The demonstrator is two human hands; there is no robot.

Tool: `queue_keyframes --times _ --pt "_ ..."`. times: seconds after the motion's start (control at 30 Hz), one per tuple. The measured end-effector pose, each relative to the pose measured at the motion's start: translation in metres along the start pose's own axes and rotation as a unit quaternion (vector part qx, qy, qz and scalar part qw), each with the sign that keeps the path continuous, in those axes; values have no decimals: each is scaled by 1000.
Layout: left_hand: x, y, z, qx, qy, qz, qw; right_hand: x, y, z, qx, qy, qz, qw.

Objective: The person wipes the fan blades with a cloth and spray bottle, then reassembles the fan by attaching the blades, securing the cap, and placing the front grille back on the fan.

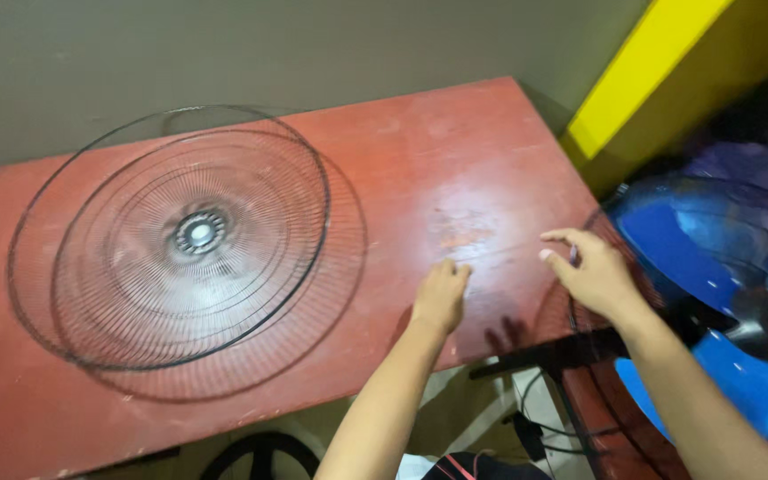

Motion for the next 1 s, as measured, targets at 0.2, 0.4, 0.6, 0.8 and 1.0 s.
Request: queue_keyframes --times 0.2,0.4,0.6,0.8,1.0 --pt "57 43 -30 103 -62 92 988 -45 -53 -36 -158 12 -317 935" --pt "77 78 -19 130 -85 74 985 -50 -49 -36 -171 83 -270 944" --pt "114 60 -1 125 -180 35 975 -43 -38 1 -37 139 -97 985" --pt "153 29 6 110 -209 54 970 -5 -2 43 0 39 -78 996" --pt "196 -2 -3 155 -230 68 958 51 71 72 155 15 -9 988"
Point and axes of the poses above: each hand's wrist, its own z-axis away from the middle knuckle, its own y-axis out of the back of the hand, x = y × z, the point moved 1 cm from there along -z, towards the middle knuckle, and after that the axes turned 11 degrees about z, right-handed, at the moved point
